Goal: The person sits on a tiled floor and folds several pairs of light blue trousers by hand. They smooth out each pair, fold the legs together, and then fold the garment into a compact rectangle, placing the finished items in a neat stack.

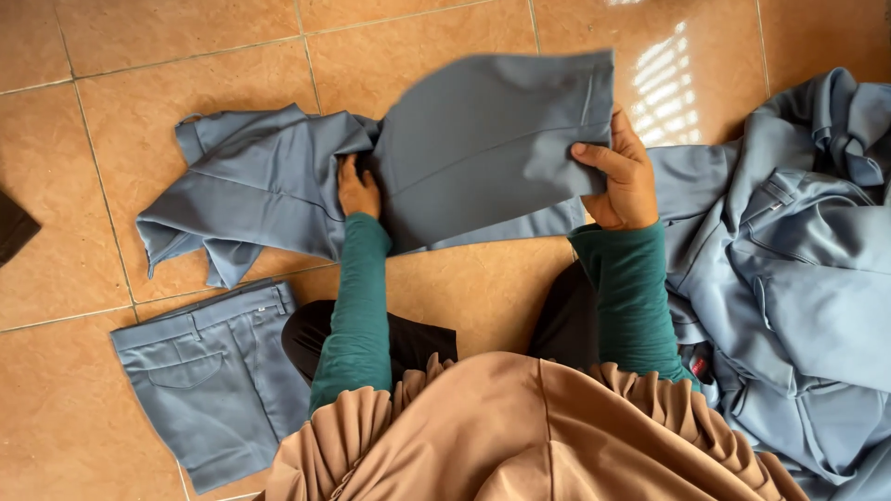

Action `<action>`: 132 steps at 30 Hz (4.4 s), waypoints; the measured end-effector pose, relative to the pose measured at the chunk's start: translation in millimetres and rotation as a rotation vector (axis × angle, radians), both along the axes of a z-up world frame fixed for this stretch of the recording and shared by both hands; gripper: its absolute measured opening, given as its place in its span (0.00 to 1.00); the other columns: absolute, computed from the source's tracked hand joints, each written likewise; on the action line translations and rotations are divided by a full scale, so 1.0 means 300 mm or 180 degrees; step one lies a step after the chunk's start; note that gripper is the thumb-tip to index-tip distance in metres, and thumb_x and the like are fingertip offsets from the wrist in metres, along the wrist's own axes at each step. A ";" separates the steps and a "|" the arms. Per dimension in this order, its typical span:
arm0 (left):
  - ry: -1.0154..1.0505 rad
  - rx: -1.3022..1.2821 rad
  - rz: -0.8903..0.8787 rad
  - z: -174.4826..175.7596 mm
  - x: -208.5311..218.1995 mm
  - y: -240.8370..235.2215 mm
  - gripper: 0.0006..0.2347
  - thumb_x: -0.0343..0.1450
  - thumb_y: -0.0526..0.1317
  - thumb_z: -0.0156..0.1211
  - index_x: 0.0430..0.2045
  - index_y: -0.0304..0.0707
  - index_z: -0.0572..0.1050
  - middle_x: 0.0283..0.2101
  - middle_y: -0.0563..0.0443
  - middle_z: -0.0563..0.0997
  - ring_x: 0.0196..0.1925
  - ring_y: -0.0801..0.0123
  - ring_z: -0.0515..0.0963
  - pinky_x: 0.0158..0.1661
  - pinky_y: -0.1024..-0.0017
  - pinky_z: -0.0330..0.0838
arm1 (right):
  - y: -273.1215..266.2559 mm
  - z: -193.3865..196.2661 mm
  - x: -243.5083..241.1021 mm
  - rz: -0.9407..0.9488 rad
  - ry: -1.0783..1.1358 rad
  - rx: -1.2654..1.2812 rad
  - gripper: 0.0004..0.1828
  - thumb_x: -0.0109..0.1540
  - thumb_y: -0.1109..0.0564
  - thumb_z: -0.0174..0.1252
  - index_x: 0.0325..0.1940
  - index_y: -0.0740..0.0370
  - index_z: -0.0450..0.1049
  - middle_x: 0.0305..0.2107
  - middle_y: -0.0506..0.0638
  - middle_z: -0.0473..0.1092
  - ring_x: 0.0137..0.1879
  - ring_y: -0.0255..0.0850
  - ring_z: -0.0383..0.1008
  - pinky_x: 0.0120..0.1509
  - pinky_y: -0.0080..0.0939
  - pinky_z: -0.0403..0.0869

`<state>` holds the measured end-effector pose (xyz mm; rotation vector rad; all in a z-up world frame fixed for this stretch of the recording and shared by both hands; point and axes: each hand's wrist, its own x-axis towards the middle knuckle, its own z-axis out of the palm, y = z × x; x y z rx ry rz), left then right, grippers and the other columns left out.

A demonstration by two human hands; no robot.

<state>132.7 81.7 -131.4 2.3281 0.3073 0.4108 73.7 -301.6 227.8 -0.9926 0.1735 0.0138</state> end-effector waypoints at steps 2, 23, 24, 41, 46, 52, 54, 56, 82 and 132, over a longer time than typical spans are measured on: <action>0.0052 -0.0033 0.0088 0.048 0.001 0.057 0.18 0.71 0.32 0.61 0.57 0.45 0.72 0.58 0.40 0.76 0.63 0.49 0.74 0.63 0.56 0.68 | -0.030 -0.108 0.004 -0.0174 0.0229 -0.0086 0.27 0.58 0.73 0.55 0.60 0.59 0.69 0.46 0.54 0.76 0.51 0.48 0.81 0.53 0.45 0.83; 0.1827 0.0558 -0.1117 0.177 -0.361 -0.167 0.10 0.68 0.51 0.65 0.40 0.69 0.73 0.51 0.66 0.68 0.58 0.68 0.73 0.55 0.62 0.73 | -0.293 -1.204 -0.085 -0.0047 0.2308 -0.4457 0.22 0.59 0.34 0.66 0.47 0.50 0.82 0.47 0.47 0.66 0.57 0.57 0.67 0.57 0.63 0.75; 0.1810 0.0632 -0.1083 0.158 -0.371 -0.172 0.10 0.69 0.51 0.64 0.41 0.68 0.72 0.52 0.66 0.67 0.58 0.67 0.72 0.56 0.62 0.72 | -0.251 -1.151 -0.084 -0.0140 0.2514 -0.4692 0.22 0.60 0.34 0.64 0.48 0.47 0.82 0.50 0.42 0.60 0.60 0.53 0.60 0.58 0.63 0.75; 0.1928 0.0137 -0.1024 0.278 -0.330 -0.284 0.09 0.76 0.47 0.52 0.49 0.66 0.72 0.56 0.61 0.71 0.61 0.63 0.75 0.60 0.60 0.73 | -0.458 -0.737 -0.104 -0.0594 0.1809 -0.2588 0.29 0.47 0.59 0.78 0.50 0.62 0.76 0.38 0.59 0.74 0.47 0.53 0.76 0.46 0.58 0.75; 0.1934 0.0119 -0.1226 0.280 -0.175 -0.454 0.09 0.78 0.48 0.46 0.51 0.67 0.71 0.57 0.63 0.72 0.61 0.64 0.76 0.60 0.58 0.74 | -0.784 -0.882 -0.186 -0.0657 0.2089 -0.2859 0.27 0.49 0.59 0.78 0.49 0.60 0.73 0.34 0.57 0.72 0.40 0.54 0.76 0.32 0.63 0.75; 0.1539 0.0255 -0.1630 0.358 0.111 -0.664 0.13 0.80 0.45 0.41 0.60 0.60 0.67 0.68 0.56 0.66 0.65 0.56 0.75 0.62 0.53 0.74 | -0.790 -0.759 -0.228 -0.0889 0.2210 -0.2624 0.39 0.68 0.27 0.65 0.64 0.63 0.71 0.59 0.70 0.66 0.67 0.63 0.65 0.66 0.67 0.68; 0.1698 0.0574 -0.1773 0.385 0.188 -0.715 0.15 0.81 0.41 0.39 0.63 0.55 0.64 0.73 0.51 0.60 0.68 0.53 0.73 0.62 0.52 0.73 | -0.775 -0.715 -0.240 -0.0725 0.2789 -0.2665 0.49 0.69 0.22 0.47 0.74 0.68 0.59 0.71 0.68 0.53 0.78 0.60 0.47 0.81 0.61 0.50; 0.1756 0.0767 -0.1745 0.302 0.254 -0.747 0.14 0.80 0.43 0.44 0.62 0.55 0.64 0.69 0.51 0.62 0.65 0.53 0.75 0.61 0.52 0.74 | -0.765 -0.718 -0.244 -0.0717 0.2807 -0.2636 0.47 0.70 0.24 0.48 0.74 0.67 0.59 0.71 0.67 0.53 0.78 0.60 0.47 0.81 0.60 0.50; 0.2899 -0.0343 -0.2003 0.591 -0.399 -0.614 0.59 0.53 0.69 0.66 0.74 0.60 0.31 0.79 0.38 0.29 0.80 0.45 0.24 0.68 0.32 0.26 | -0.503 -0.082 -0.191 -0.1807 0.1401 0.0031 0.24 0.57 0.49 0.70 0.55 0.58 0.78 0.43 0.49 0.81 0.44 0.39 0.83 0.52 0.40 0.84; 0.1720 0.0474 -0.0433 0.255 -0.559 -0.391 0.20 0.74 0.36 0.57 0.59 0.68 0.66 0.61 0.54 0.55 0.62 0.55 0.69 0.55 0.59 0.81 | -0.393 -0.792 -0.198 0.0460 0.2379 -0.2532 0.35 0.59 0.50 0.73 0.63 0.69 0.69 0.46 0.71 0.72 0.50 0.67 0.76 0.49 0.71 0.76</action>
